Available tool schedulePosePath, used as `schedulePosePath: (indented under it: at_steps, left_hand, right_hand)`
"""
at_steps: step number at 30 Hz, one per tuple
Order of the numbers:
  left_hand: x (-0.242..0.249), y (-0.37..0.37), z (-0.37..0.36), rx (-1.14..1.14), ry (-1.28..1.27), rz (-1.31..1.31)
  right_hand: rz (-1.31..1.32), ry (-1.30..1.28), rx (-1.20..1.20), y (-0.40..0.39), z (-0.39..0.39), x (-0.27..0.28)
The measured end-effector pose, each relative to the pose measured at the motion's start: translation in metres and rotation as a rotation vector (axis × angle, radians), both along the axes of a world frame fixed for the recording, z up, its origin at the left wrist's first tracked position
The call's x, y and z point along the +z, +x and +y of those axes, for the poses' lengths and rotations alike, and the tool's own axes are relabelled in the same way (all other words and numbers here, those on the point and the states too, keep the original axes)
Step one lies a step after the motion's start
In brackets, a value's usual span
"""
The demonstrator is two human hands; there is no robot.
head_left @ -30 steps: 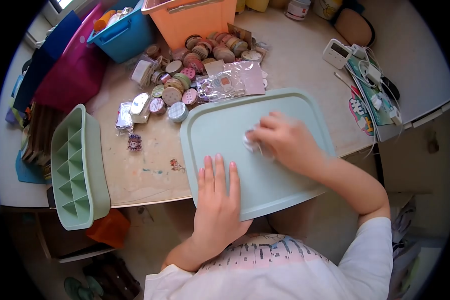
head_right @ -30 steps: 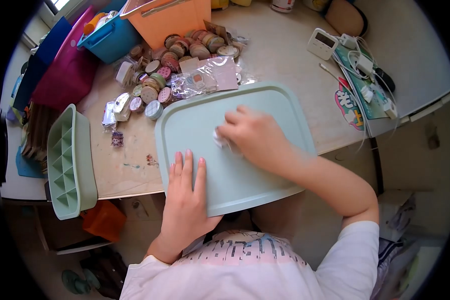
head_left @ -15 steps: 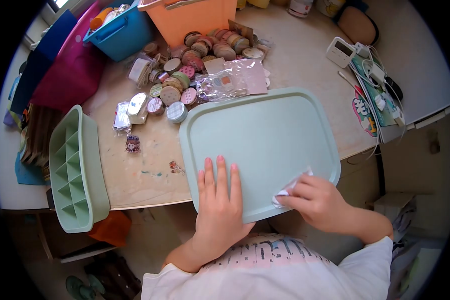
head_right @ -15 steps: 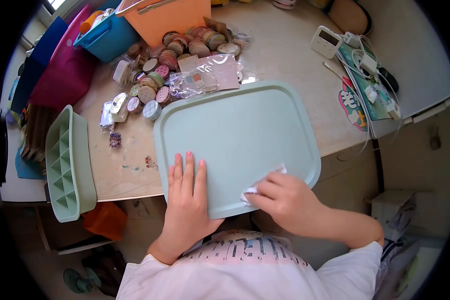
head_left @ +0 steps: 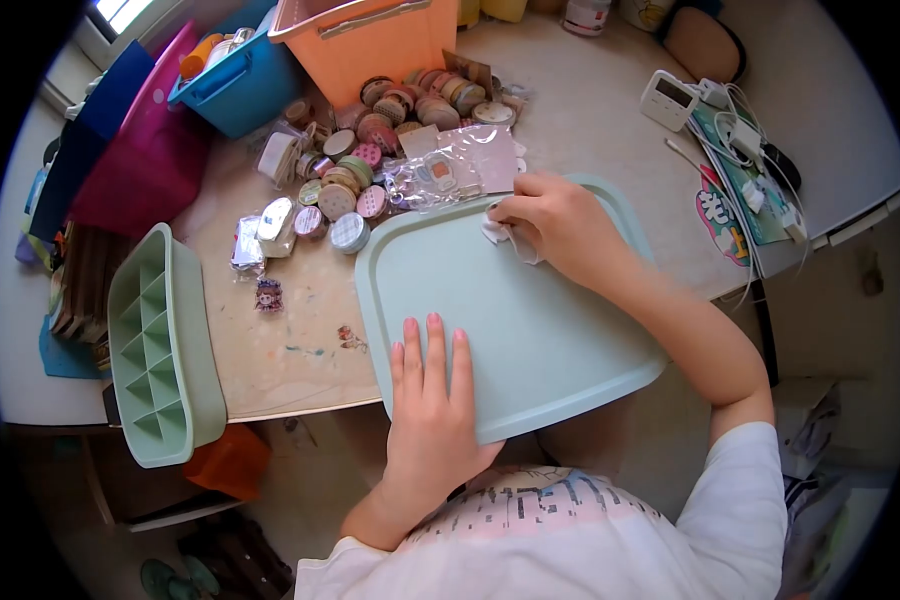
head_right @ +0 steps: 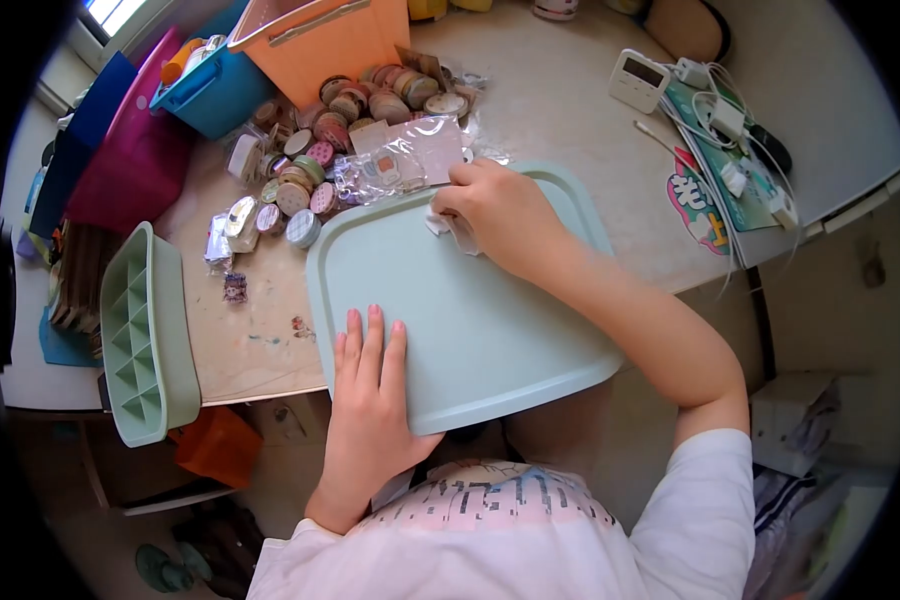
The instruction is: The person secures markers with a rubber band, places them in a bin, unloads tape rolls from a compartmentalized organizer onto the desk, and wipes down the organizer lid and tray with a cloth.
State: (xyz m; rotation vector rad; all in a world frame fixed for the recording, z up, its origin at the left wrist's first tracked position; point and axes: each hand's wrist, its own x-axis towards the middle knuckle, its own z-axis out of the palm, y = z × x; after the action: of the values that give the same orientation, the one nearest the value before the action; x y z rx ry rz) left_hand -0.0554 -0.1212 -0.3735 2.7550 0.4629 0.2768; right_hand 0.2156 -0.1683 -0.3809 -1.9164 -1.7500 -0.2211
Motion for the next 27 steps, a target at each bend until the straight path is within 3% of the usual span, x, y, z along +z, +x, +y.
schedulePosePath:
  at_steps: [3, 9, 13, 17, 21, 24, 27]
  left_hand:
    - [0.000, 0.000, 0.000, 0.002, -0.007, 0.002]
    - [0.001, 0.002, 0.001, 0.004, -0.023, -0.001]
    - [0.001, 0.003, 0.001, 0.003, -0.004, 0.028]
    - [0.001, 0.003, 0.000, 0.008, -0.002, 0.018]
    - [0.000, 0.002, -0.001, 0.006, 0.012, 0.018]
    - [0.001, 0.002, -0.002, 0.019, 0.005, 0.005]
    - [0.002, 0.002, -0.003, 0.026, -0.012, 0.005]
  right_hand:
    - [0.030, 0.025, 0.037, -0.009, -0.017, 0.001]
    - [0.145, -0.258, 0.087, -0.069, -0.117, 0.037]
    - [0.231, -0.362, 0.087, -0.072, -0.136, 0.043]
    - [0.255, -0.377, 0.034, -0.060, -0.108, 0.042]
    - [0.125, -0.092, -0.093, -0.019, -0.043, 0.013]
    - [0.085, 0.014, -0.089, 0.012, -0.004, 0.000]
    - [0.106, 0.001, -0.012, 0.017, -0.012, 0.002]
